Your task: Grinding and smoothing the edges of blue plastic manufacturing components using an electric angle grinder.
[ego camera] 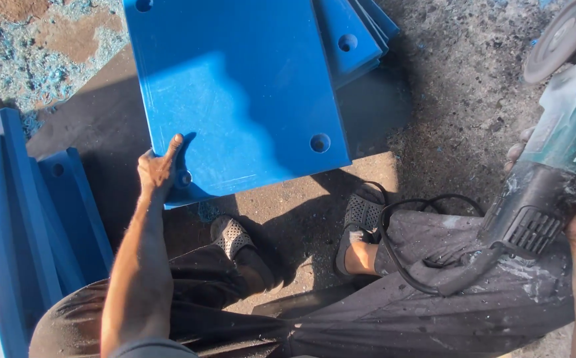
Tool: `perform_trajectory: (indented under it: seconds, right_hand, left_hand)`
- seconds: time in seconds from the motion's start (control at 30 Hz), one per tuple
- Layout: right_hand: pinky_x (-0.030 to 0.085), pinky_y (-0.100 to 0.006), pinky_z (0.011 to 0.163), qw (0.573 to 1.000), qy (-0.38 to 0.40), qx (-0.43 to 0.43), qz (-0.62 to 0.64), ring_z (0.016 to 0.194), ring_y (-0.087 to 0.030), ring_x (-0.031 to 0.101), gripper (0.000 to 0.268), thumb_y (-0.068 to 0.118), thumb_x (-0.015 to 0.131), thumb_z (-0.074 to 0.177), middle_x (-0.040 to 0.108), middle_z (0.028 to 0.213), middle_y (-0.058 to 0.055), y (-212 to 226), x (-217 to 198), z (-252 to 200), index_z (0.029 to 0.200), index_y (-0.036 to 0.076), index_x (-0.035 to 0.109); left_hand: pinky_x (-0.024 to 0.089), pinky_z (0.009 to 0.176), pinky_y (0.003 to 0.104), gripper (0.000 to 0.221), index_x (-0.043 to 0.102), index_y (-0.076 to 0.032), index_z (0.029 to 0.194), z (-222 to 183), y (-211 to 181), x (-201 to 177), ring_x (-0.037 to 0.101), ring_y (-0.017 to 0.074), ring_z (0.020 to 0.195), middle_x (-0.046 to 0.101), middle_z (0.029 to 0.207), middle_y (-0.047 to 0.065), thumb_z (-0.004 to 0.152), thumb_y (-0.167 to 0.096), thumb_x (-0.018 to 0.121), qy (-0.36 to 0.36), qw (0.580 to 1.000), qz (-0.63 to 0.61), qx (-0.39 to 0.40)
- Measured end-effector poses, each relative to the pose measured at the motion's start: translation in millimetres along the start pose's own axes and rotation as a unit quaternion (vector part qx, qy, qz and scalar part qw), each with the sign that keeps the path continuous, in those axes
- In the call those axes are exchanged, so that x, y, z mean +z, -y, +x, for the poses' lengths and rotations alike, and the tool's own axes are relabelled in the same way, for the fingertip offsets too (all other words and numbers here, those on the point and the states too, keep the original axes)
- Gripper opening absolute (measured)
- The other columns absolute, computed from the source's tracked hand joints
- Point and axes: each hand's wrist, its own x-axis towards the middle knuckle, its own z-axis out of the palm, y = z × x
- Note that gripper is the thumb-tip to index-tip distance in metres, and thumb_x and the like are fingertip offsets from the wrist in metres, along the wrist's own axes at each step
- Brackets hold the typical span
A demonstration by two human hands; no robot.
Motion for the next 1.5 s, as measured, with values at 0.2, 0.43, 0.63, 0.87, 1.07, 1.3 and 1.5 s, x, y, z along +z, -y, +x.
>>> perform_trajectory:
  seconds: [0.2,0.43,0.63,0.87,1.07,1.3,1.5]
  right_hand:
    - [0.060,-0.049,0.084,1.000,-0.023,-0.017,-0.005,0.094,-0.030,0.070,0.069,0.061,0.064,0.105,0.067,0.104,-0.013,13,6,-11,0.140,0.003,0.053]
    - [0.063,-0.045,0.085,0.998,-0.031,-0.036,-0.050,0.097,-0.027,0.072,0.077,0.064,0.066,0.102,0.067,0.103,-0.013,25,29,-25,0.141,-0.001,0.052]
    - [0.063,-0.045,0.086,0.997,0.017,-0.059,-0.043,0.096,-0.025,0.072,0.076,0.063,0.064,0.104,0.066,0.104,-0.012,29,42,-9,0.144,0.000,0.051]
    - [0.061,-0.047,0.084,0.993,0.061,-0.094,-0.044,0.094,-0.029,0.069,0.069,0.058,0.063,0.108,0.064,0.105,-0.015,27,33,-12,0.137,-0.003,0.049]
    - [0.061,-0.050,0.095,0.998,0.037,-0.031,0.041,0.107,-0.031,0.070,0.063,0.059,0.060,0.113,0.063,0.111,-0.013,-11,-24,3,0.139,0.002,0.053]
    - [0.055,-0.057,0.087,0.984,0.155,-0.016,-0.083,0.112,-0.035,0.066,0.078,0.063,0.056,0.109,0.057,0.112,-0.016,-134,-180,88,0.142,-0.006,0.039]
    - [0.062,-0.048,0.097,0.992,0.016,-0.018,0.123,0.100,-0.029,0.068,0.061,0.053,0.060,0.116,0.064,0.107,-0.017,-15,-52,20,0.131,-0.005,0.053]
  left_hand:
    - [0.060,0.066,0.040,0.054,0.050,-0.039,0.160,95,48,-21,0.069,0.0281,0.073,0.070,0.095,0.014,0.108,-0.030,0.060,-0.008,0.771,0.424,0.475]
    - [0.062,0.065,0.040,0.050,0.062,-0.014,0.134,9,-43,-52,0.072,0.0264,0.072,0.071,0.086,0.016,0.102,-0.052,0.069,0.056,0.913,0.288,0.282]
    - [0.060,0.064,0.040,0.079,0.066,0.006,0.095,-46,-107,-58,0.072,0.0240,0.070,0.072,0.080,0.018,0.085,-0.072,0.079,0.036,0.980,0.107,0.164]
    - [0.058,0.071,0.039,0.074,0.066,0.003,0.094,-65,-167,-62,0.072,0.0211,0.080,0.074,0.088,0.015,0.097,-0.068,0.086,-0.009,0.936,0.095,0.338]
    - [0.055,0.058,0.040,0.069,0.062,-0.003,0.100,-100,-233,-37,0.067,0.0248,0.062,0.071,0.077,0.015,0.096,-0.071,0.074,-0.019,0.841,0.302,0.450]
    - [0.048,0.041,0.035,0.068,0.061,-0.008,0.113,-157,-218,-21,0.066,0.0200,0.052,0.072,0.082,0.012,0.093,-0.073,0.063,-0.024,0.770,0.409,0.489]
    - [0.051,0.059,0.042,0.076,0.065,-0.006,0.119,-174,-204,-14,0.071,0.0264,0.077,0.071,0.084,0.012,0.089,-0.076,0.074,-0.072,0.802,0.317,0.500]
